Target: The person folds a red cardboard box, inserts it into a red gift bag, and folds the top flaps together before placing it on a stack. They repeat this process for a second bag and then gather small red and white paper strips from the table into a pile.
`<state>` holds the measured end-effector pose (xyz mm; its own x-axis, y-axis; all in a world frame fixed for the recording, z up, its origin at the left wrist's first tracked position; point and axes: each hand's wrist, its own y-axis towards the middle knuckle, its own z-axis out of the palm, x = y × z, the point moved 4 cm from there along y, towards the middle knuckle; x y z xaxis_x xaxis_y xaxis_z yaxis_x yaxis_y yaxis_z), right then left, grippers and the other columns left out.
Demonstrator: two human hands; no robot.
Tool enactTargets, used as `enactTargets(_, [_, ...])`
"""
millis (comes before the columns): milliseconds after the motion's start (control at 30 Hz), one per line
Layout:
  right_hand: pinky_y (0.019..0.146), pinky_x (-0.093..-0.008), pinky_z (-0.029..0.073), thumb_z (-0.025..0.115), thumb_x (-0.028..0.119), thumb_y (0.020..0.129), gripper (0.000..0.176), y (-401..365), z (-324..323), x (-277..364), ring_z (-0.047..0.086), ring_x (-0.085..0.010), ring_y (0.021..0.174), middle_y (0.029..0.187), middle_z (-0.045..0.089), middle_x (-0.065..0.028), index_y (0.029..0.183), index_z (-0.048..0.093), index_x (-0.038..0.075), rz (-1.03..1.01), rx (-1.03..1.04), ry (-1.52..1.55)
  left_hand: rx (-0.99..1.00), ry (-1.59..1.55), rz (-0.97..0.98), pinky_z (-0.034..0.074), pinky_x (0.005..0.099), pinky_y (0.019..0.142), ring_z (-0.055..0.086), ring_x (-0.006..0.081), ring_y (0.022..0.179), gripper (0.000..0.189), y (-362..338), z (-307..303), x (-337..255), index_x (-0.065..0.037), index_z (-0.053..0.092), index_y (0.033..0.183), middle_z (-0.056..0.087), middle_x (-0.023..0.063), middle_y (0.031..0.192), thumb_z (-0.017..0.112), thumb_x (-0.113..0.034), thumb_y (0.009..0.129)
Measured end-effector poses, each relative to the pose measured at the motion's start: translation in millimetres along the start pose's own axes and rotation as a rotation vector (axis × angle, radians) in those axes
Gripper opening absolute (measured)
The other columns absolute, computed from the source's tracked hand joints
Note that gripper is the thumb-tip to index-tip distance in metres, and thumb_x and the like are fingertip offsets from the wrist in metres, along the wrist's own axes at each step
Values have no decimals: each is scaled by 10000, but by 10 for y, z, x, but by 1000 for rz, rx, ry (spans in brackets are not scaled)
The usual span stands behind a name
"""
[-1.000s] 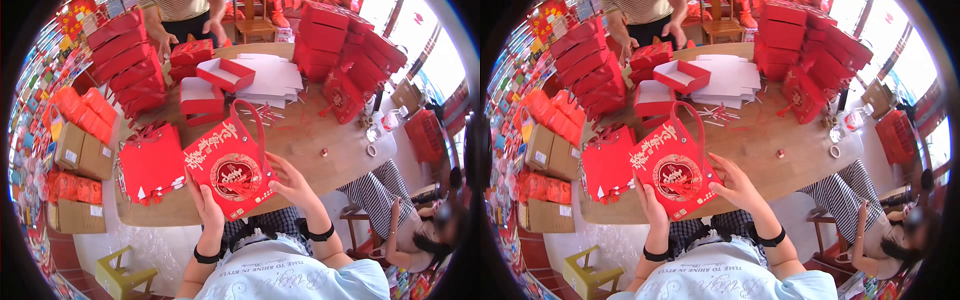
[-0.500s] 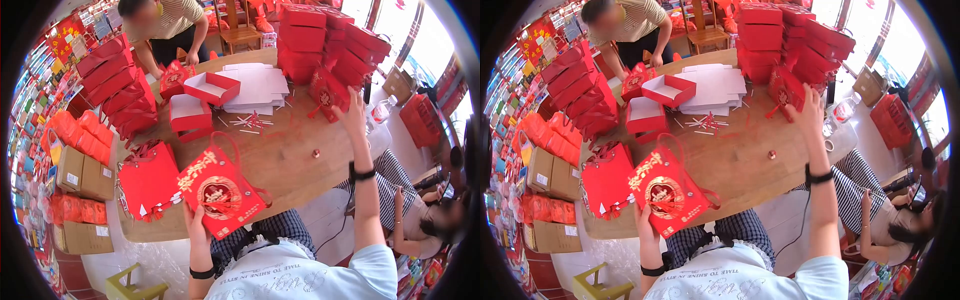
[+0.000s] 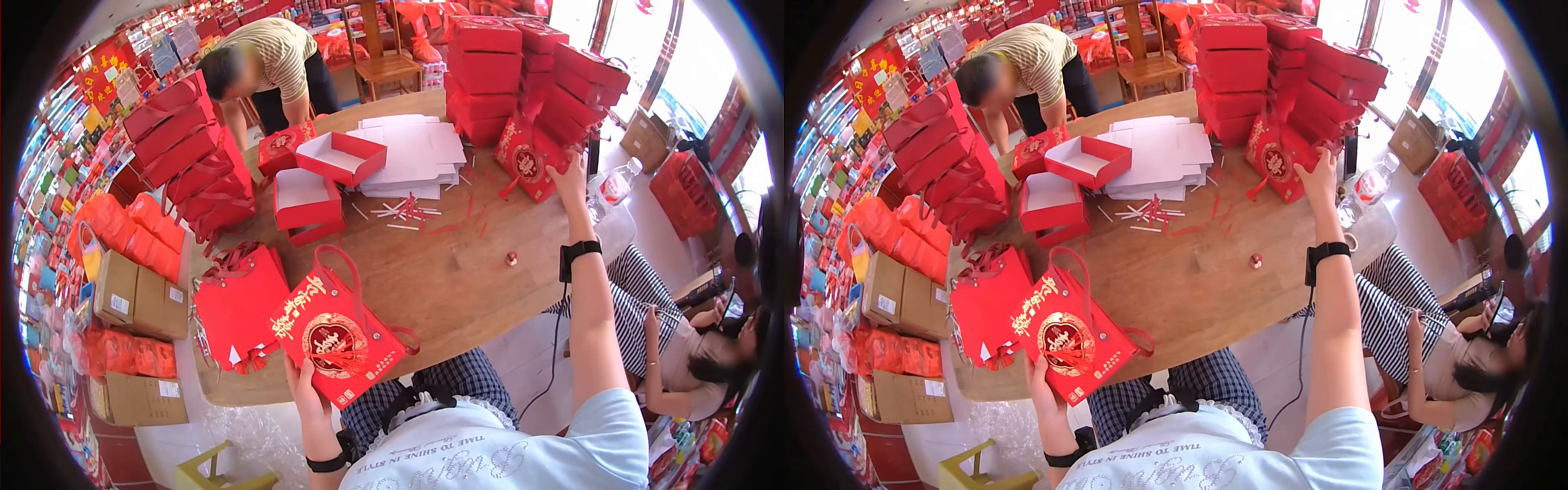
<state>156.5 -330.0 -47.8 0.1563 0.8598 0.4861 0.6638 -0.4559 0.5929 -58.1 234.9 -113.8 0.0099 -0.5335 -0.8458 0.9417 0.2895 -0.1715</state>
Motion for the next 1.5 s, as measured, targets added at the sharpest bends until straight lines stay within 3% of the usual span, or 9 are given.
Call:
enactTargets(267, [846,-369,436,721,210,699,522,0,-44,-137,544,-308,971,1040,550,-188,1123,475,30,-4,-149,180,8,1,24,406,343,934,467,220,1134,533,29,-50,48,-35,272,1336,424,123,1274,491,-74,851])
enactTargets(500, [843,-354,439,705,445,710,683,-279,1072,-1290,578,-301,932,991,600,-187,1112,473,-57,592,127,354,46,-5,27,412,348,931,480,217,1114,568,59,85,23,-39,251,1333,446,119,1242,540,-74,845])
enactTargets(733, [883,-380,422,651,293,785,588,-611,201,95,502,-320,1060,1204,452,-253,1230,407,-5,96,-56,-124,124,-71,-35,411,351,941,459,217,1142,547,48,293,17,-45,244,1343,434,125,1259,509,-61,865])
enactTargets(933, [885,-334,413,632,330,809,748,-1873,-450,1844,472,-233,1125,1219,448,-146,1366,227,38,-5,1167,1161,182,-59,-36,369,335,973,424,195,1165,596,110,814,123,-45,189,1362,407,114,1285,532,-87,876])
enactTargets(1033, [905,-325,398,629,376,806,788,-2078,-604,1894,461,-190,1131,1233,431,-113,1374,209,29,177,1260,1258,234,-65,13,355,322,978,402,196,1183,677,146,1059,266,-46,152,1374,378,112,1299,578,-161,862])
enactTargets(1267, [944,-310,370,636,224,814,697,-2142,-738,1532,472,-182,1119,1243,447,-126,1356,254,12,167,1043,1133,508,202,144,361,362,966,408,233,1192,722,67,1530,316,-49,102,1398,322,132,1327,560,-238,873])
enactTargets(1333, [913,-310,409,602,126,832,579,-2046,-651,1218,497,-180,1092,1201,498,-116,1322,318,8,418,844,1231,563,168,72,344,363,977,408,241,1193,712,34,1549,320,-37,100,1397,314,139,1334,535,-274,885])
enactTargets(1400, [850,-300,460,561,114,858,462,-1757,-576,830,528,-179,1056,1170,532,-100,1269,386,-2,656,658,1244,661,276,22,282,386,1019,396,282,1205,725,-22,1541,252,-46,121,1397,303,161,1350,431,-468,896])
enactTargets(1500, [661,-244,493,510,173,893,345,-921,-486,550,598,-134,834,1032,592,-64,1192,461,6,473,445,1293,655,196,-43,328,357,953,492,232,1110,601,16,1290,252,-15,192,1372,444,149,1237,430,-342,927])
